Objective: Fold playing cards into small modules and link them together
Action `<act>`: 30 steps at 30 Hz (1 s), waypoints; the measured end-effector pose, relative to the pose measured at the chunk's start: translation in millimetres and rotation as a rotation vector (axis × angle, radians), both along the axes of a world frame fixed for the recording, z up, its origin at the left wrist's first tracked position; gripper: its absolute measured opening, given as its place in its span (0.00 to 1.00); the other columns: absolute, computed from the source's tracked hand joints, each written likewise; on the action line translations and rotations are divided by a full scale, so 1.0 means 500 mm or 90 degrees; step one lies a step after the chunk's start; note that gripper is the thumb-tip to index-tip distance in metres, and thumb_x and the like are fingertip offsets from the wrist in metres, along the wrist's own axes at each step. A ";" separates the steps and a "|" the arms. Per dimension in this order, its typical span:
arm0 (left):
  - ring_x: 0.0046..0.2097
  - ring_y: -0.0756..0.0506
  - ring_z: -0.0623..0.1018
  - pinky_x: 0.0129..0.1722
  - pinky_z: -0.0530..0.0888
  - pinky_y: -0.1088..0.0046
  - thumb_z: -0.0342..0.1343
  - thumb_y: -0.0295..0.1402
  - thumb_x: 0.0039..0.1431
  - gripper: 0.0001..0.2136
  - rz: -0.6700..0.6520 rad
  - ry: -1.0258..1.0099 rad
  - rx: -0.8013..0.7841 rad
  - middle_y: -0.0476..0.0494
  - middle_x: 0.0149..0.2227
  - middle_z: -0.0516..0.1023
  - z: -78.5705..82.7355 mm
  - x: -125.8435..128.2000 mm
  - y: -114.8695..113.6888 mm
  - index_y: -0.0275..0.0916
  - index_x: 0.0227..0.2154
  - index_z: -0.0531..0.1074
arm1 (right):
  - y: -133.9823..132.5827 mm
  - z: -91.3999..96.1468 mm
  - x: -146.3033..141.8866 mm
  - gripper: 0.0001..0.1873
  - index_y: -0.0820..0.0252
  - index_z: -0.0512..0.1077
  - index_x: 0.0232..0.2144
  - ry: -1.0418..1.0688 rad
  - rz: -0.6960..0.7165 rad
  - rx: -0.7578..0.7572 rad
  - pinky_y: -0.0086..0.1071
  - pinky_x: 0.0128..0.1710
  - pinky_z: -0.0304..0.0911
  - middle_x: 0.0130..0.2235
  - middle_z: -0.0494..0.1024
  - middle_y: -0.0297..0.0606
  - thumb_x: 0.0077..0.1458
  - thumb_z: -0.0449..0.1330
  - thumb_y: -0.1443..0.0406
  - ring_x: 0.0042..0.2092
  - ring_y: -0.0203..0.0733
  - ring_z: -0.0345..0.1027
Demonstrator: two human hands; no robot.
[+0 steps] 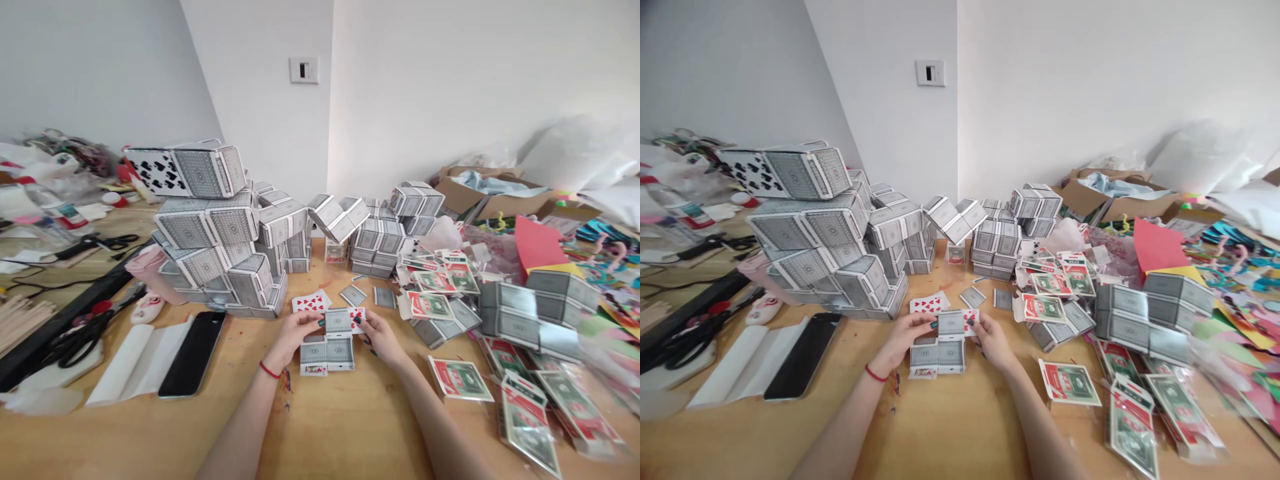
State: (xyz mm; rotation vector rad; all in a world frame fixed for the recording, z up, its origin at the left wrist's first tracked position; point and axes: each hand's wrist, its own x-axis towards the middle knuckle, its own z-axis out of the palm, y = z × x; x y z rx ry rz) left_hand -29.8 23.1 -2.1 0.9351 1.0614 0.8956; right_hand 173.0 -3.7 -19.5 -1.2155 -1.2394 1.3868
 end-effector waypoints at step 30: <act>0.25 0.49 0.73 0.28 0.68 0.73 0.63 0.30 0.31 0.10 0.048 0.061 -0.025 0.45 0.22 0.76 -0.018 0.009 -0.003 0.33 0.21 0.74 | -0.009 -0.008 -0.035 0.21 0.58 0.54 0.19 -0.079 0.001 0.022 0.24 0.13 0.42 0.14 0.55 0.25 0.51 0.46 0.48 0.13 0.28 0.46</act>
